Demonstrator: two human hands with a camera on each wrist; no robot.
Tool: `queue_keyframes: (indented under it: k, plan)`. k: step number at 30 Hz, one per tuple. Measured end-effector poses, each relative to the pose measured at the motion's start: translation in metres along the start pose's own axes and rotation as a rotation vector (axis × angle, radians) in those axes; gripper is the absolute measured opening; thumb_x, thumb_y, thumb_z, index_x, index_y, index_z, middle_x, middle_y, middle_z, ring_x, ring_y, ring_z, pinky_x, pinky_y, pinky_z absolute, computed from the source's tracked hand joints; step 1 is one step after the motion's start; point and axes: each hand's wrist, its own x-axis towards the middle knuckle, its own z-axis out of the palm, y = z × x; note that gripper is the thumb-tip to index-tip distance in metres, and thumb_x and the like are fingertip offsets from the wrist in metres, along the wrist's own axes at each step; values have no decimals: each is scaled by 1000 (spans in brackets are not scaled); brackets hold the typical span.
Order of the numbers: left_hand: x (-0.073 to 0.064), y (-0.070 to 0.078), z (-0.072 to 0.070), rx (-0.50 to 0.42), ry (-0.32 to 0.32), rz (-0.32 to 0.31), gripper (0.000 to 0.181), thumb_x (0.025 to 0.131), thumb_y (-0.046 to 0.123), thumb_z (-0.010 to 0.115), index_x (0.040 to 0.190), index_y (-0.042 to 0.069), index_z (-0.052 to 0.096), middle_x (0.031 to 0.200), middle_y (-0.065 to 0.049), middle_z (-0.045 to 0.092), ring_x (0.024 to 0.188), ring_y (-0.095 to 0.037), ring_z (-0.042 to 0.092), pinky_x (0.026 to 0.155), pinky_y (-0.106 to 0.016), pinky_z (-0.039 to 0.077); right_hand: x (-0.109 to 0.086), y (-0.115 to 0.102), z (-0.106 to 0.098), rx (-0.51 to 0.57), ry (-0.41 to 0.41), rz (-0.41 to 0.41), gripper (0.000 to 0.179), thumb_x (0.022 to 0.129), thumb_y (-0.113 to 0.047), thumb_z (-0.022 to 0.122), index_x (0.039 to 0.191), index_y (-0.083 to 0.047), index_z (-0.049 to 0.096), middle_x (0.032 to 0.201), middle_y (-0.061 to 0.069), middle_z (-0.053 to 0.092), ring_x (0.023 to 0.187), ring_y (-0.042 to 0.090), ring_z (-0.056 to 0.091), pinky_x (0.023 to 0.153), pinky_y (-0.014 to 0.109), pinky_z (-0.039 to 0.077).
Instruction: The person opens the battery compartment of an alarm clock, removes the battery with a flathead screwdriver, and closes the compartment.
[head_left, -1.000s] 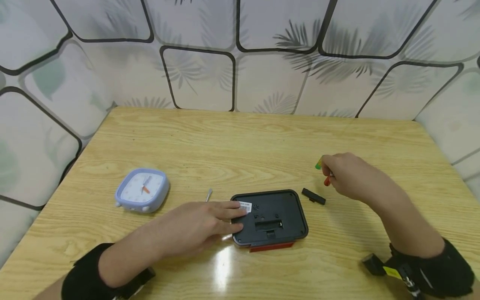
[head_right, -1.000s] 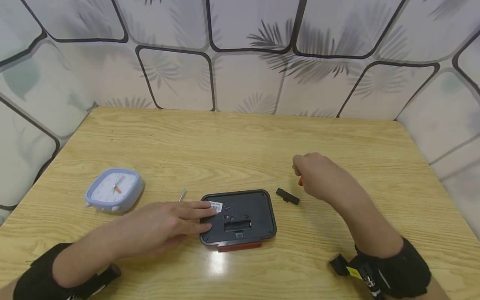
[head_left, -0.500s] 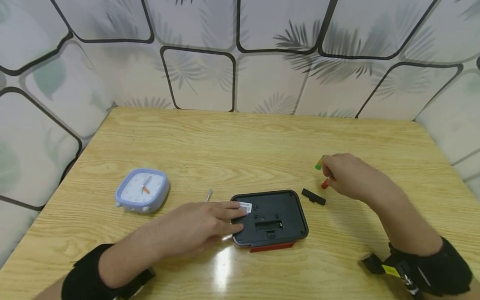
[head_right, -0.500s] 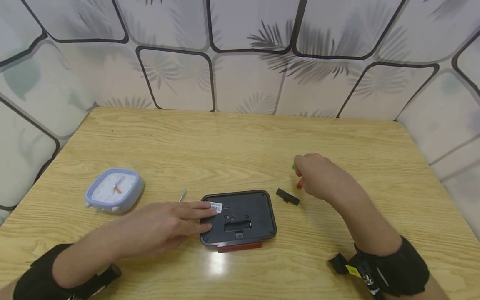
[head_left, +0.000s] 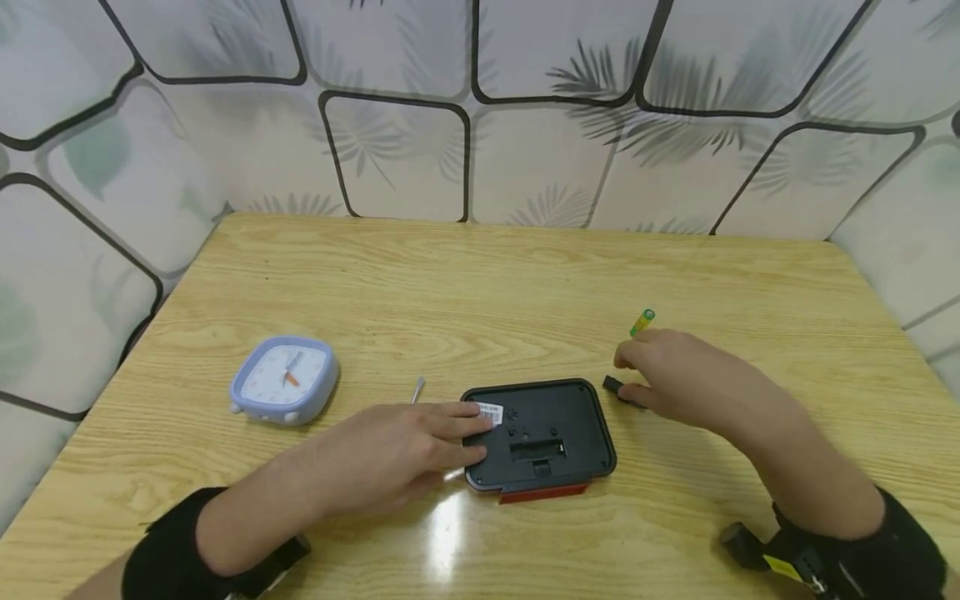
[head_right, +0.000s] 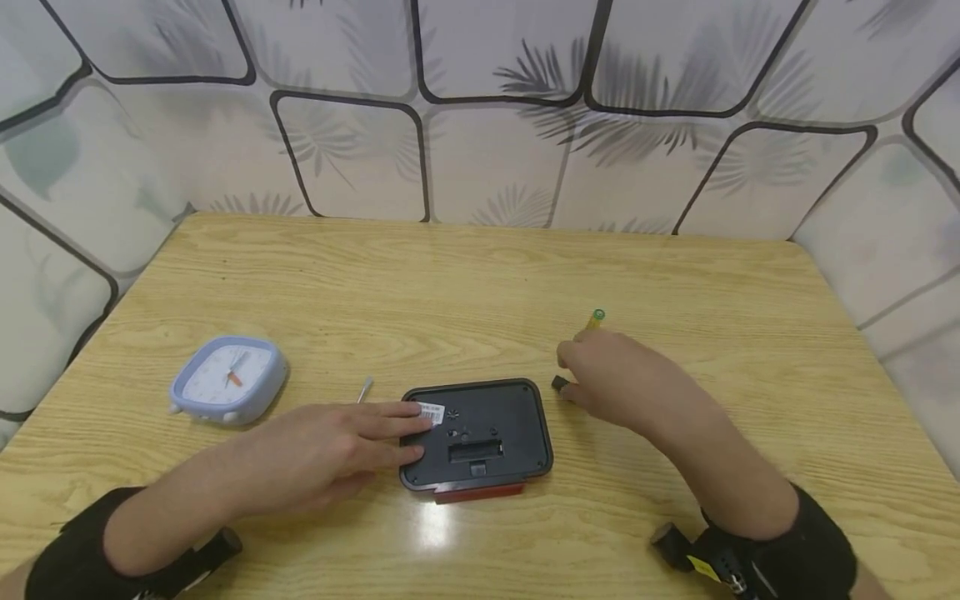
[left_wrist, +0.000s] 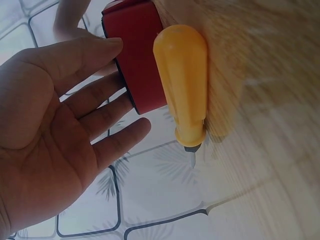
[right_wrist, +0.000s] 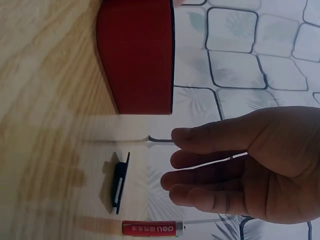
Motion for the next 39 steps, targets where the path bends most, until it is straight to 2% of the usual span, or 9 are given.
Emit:
queue_keyframes:
  k: [2, 6, 9, 16, 22, 30, 34, 39]
  plan:
    - [0, 0, 0, -1, -7, -1, 37, 94, 20, 68, 130, 19, 68, 147, -1, 55, 139, -19, 48, 105, -35, 49, 3, -5, 4, -15, -37, -22, 20, 86, -16, 78, 101, -5, 70, 91, 4, 66, 76, 14, 61, 63, 31, 52]
    - [1, 1, -1, -3, -14, -2, 37, 94, 20, 68, 131, 19, 68, 147, -2, 55, 139, -19, 48, 105, -35, 49, 6, -11, 11, -12, -100, 5, 10, 87, -12, 76, 89, -8, 68, 80, -1, 60, 69, 12, 50, 59, 29, 42]
    - [1, 1, -1, 2, -18, -4, 37, 94, 19, 68, 131, 19, 68, 147, -2, 55, 140, -19, 48, 106, -36, 49, 9, -12, 15, -6, -133, 27, 10, 87, -9, 75, 86, -9, 66, 78, -1, 56, 67, 12, 47, 59, 28, 40]
    - [1, 2, -2, 9, -24, -10, 37, 94, 19, 67, 132, 20, 67, 147, -1, 55, 140, -19, 47, 106, -36, 48, 13, -11, 21, -28, -105, 29, 14, 84, -9, 79, 87, -11, 65, 82, 0, 55, 70, 12, 51, 61, 28, 44]
    - [0, 1, -2, 5, -24, -13, 38, 94, 20, 67, 132, 20, 67, 148, -1, 54, 140, -19, 47, 107, -36, 47, 14, -13, 23, -21, -110, -2, 20, 85, -10, 78, 84, -15, 59, 78, -3, 52, 68, 11, 47, 59, 27, 42]
    - [-1, 1, 0, -2, -22, -10, 38, 94, 19, 68, 131, 19, 67, 147, -2, 55, 140, -19, 48, 106, -35, 48, 16, -14, 26, 36, -240, 3, 28, 82, -14, 80, 103, -12, 60, 96, 1, 61, 85, 15, 58, 72, 35, 51]
    - [-1, 0, 1, -13, -13, -10, 37, 94, 18, 68, 131, 19, 68, 147, -2, 55, 140, -20, 48, 106, -35, 48, 16, -13, 25, 51, -234, 16, 27, 81, -15, 81, 98, -13, 59, 92, 0, 58, 80, 14, 54, 69, 33, 48]
    - [-2, -2, 1, -34, -7, -13, 37, 94, 17, 67, 131, 18, 67, 147, -1, 55, 140, -19, 47, 107, -35, 47, 11, -13, 21, 68, -180, 14, 22, 81, -13, 76, 92, -14, 57, 87, -1, 55, 73, 13, 47, 63, 29, 42]
